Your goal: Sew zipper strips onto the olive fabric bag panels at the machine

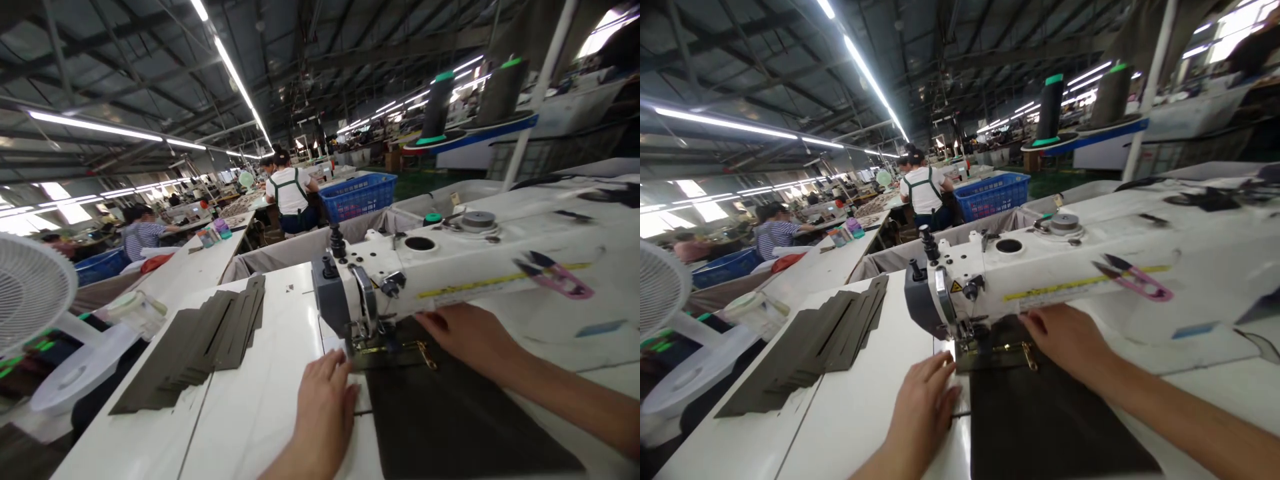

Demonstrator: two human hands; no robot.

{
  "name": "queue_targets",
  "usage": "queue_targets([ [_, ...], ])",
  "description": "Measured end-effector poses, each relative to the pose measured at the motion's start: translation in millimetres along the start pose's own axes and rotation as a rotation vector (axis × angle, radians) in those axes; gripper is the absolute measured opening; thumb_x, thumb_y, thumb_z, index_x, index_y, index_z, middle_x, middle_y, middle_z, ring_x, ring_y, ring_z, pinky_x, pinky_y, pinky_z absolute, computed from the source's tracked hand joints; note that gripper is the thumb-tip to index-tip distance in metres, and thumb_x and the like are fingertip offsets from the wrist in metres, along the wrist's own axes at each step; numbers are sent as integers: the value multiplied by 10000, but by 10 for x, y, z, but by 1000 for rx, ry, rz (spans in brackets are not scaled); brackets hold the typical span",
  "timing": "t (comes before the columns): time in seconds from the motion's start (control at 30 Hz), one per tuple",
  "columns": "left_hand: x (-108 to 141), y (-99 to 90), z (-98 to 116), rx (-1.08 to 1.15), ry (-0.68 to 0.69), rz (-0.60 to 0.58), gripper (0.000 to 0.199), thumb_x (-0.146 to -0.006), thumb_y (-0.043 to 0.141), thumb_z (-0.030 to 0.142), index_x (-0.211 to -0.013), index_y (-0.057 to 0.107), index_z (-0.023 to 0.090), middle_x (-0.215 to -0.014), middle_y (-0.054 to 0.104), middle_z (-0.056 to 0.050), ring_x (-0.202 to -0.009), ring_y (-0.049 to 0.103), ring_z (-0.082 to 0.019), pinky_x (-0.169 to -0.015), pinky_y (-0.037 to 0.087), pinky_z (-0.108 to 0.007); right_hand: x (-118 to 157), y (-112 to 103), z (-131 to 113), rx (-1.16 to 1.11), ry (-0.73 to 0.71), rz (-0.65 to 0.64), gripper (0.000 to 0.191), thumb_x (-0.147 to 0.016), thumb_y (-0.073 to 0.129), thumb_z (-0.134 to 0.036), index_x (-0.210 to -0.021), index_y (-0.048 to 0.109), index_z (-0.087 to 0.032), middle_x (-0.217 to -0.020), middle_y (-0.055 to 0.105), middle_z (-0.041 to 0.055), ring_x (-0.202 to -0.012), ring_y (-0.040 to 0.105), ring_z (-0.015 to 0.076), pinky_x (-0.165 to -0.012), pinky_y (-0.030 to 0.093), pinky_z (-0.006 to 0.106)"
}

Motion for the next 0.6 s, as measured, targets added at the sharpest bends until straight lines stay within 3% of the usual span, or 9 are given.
queue_targets([
  [0.07, -35, 37, -54, -61, 7, 12, 249, -775, 554, 112, -1010, 629, 149, -1101, 636, -127, -1050, 577, -306, -829, 516, -490, 61, 144, -165, -7, -112, -121, 314, -921, 425, -272, -658, 572, -183, -640, 568, 9, -618, 578, 138, -599, 492, 268],
  [0.13, -56, 128, -67, -55, 38, 24, 210, -798, 541, 102, -972, 645, 157, -1099, 646, -108, -1073, 573, -282, -847, 515, -462, 140, 275, -388, 3, -232, -183, 204, -889, 426, -161, -839, 624, -148, -821, 650, 73, -800, 619, 205, -740, 517, 352],
  [0.2, -67, 199, -68, -31, 70, 47, 198, -823, 516, 92, -937, 658, 172, -1079, 659, -91, -1054, 590, -251, -864, 511, -443, 189, 392, -562, 25, -300, -194, 230, -839, 440, -79, -984, 617, -85, -963, 665, 126, -908, 618, 239, -808, 514, 390],
  [0.37, -97, 219, -89, 4, 164, 71, 195, -865, 488, 107, -896, 665, 183, -1031, 680, -80, -992, 628, -203, -891, 503, -398, 165, 562, -604, -38, -286, -286, 298, -797, 430, -20, -1027, 617, -51, -1031, 659, 144, -959, 612, 236, -821, 519, 358],
  [0.6, -142, 225, -118, -159, 320, 76, 249, -912, 399, 131, -938, 647, 130, -1024, 673, -140, -977, 635, -239, -845, 535, -423, 138, 550, -566, -86, -192, -398, 296, -778, 440, -21, -990, 635, -88, -1008, 659, 117, -975, 588, 227, -919, 452, 358],
])
Point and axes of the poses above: each hand's wrist, its own x-axis away from the middle knuckle, its own y-axis out of the palm, z = x × y, the point moved 1 cm from there along -x, towards the middle knuckle
